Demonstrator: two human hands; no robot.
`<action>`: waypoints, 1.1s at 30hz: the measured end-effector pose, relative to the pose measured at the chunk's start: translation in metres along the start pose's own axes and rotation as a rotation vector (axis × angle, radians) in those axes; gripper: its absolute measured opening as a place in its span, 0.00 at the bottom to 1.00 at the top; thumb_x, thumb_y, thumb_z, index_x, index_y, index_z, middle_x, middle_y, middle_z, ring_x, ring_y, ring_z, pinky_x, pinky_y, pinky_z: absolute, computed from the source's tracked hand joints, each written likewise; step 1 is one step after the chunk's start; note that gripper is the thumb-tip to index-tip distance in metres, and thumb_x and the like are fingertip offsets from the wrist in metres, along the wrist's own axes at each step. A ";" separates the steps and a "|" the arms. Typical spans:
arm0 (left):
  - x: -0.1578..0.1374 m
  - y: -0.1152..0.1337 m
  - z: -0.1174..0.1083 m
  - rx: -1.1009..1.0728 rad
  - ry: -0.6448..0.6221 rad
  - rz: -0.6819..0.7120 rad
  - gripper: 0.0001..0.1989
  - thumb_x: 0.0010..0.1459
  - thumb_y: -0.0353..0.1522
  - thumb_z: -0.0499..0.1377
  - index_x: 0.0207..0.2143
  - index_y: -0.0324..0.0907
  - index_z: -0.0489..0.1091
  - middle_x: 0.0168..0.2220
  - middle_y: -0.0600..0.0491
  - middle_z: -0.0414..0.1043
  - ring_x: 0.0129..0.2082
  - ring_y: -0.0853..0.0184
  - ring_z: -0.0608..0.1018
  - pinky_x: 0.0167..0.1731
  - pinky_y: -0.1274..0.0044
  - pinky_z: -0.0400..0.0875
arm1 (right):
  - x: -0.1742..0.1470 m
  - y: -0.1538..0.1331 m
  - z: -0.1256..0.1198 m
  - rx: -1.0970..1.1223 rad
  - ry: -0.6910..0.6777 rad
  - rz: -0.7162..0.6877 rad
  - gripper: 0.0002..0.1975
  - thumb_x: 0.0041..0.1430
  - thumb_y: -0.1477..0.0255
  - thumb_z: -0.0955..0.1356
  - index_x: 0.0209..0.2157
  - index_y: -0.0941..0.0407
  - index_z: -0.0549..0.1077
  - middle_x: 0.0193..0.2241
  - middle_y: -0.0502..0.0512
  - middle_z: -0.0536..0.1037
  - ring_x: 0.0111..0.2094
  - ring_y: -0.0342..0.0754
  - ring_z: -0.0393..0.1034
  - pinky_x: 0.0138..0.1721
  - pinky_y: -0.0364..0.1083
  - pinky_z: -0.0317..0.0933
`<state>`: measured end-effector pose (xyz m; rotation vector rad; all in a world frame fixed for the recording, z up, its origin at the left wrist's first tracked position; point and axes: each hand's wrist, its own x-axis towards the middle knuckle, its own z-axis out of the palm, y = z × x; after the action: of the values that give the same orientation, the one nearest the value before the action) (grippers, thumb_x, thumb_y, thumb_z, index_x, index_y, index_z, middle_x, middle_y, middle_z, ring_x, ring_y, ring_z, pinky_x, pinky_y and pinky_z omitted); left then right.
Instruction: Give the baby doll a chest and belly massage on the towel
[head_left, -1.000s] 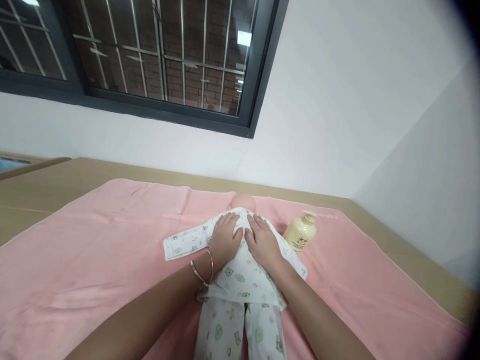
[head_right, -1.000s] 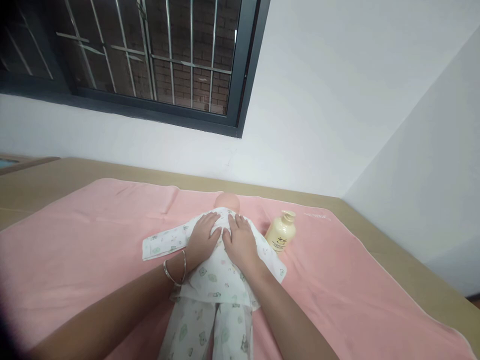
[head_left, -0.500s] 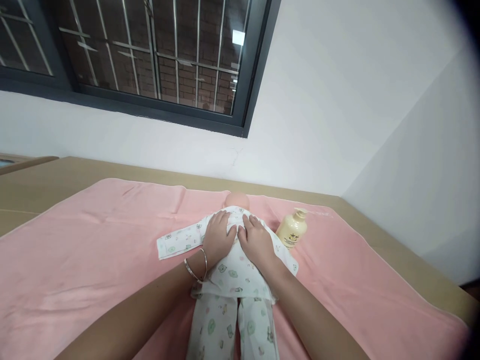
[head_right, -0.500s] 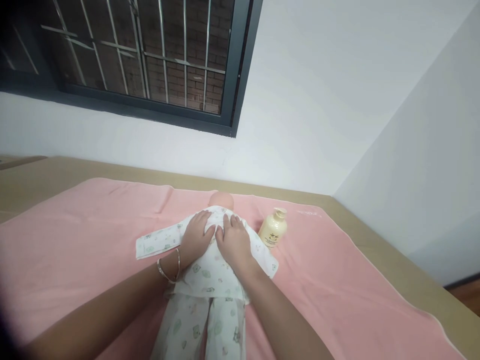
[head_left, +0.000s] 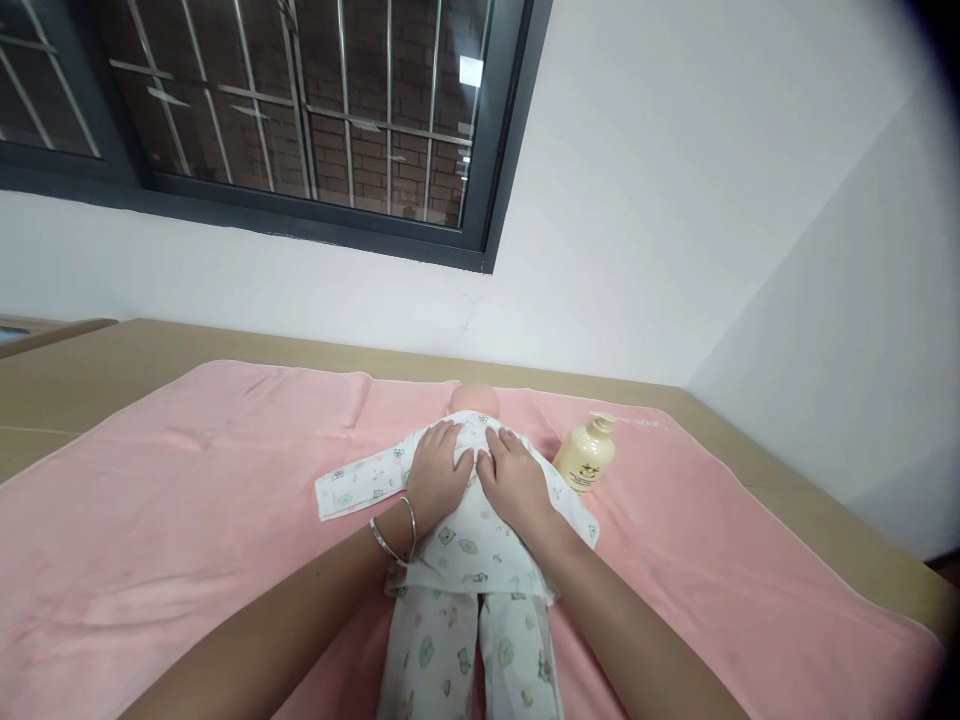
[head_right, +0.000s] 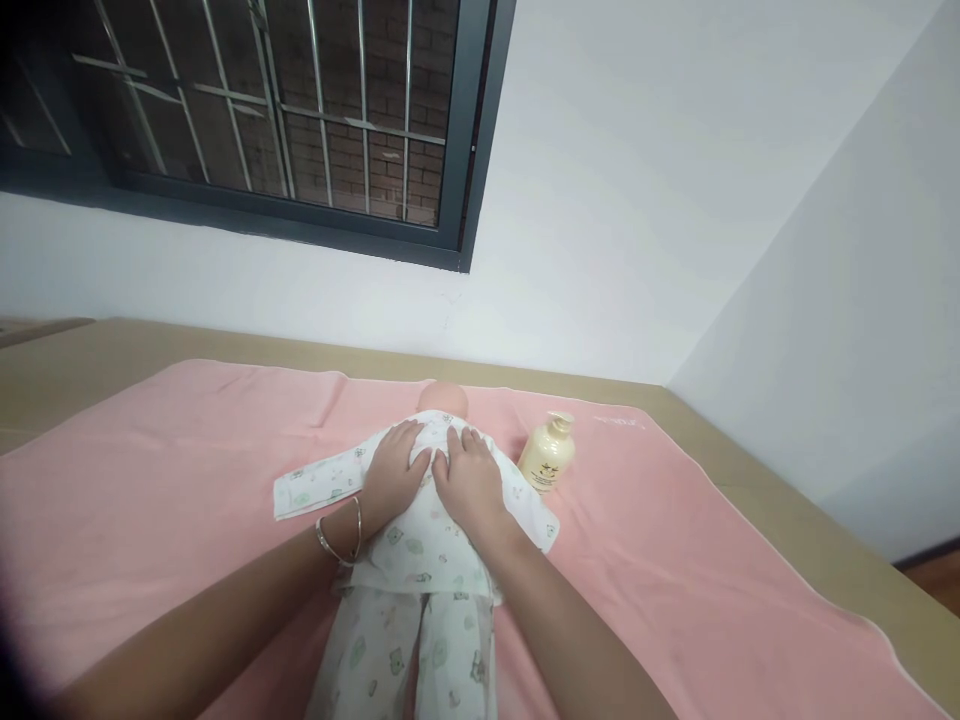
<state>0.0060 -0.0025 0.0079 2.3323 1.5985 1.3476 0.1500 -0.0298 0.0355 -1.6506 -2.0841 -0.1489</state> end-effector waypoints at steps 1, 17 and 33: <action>0.000 0.000 0.000 -0.002 0.001 -0.001 0.19 0.59 0.32 0.52 0.52 0.38 0.66 0.54 0.42 0.70 0.56 0.54 0.69 0.58 0.59 0.62 | 0.000 0.000 0.000 0.001 -0.001 0.000 0.25 0.67 0.67 0.57 0.61 0.63 0.64 0.58 0.67 0.68 0.61 0.57 0.58 0.61 0.53 0.51; 0.000 -0.001 -0.001 0.050 -0.047 0.071 0.21 0.62 0.33 0.49 0.56 0.37 0.64 0.57 0.42 0.66 0.59 0.54 0.66 0.60 0.57 0.58 | 0.004 0.008 0.004 0.106 -0.038 -0.052 0.26 0.67 0.67 0.56 0.63 0.63 0.59 0.62 0.65 0.61 0.64 0.56 0.52 0.64 0.56 0.46; -0.002 0.007 -0.010 -0.016 0.035 0.122 0.09 0.62 0.30 0.51 0.41 0.42 0.70 0.45 0.46 0.71 0.47 0.58 0.72 0.49 0.63 0.68 | 0.000 -0.009 -0.005 -0.103 -0.047 0.003 0.24 0.68 0.68 0.56 0.60 0.63 0.64 0.58 0.69 0.68 0.60 0.58 0.61 0.56 0.53 0.58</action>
<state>0.0048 -0.0122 0.0161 2.4473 1.4696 1.4252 0.1431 -0.0344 0.0415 -1.7325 -2.1413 -0.2219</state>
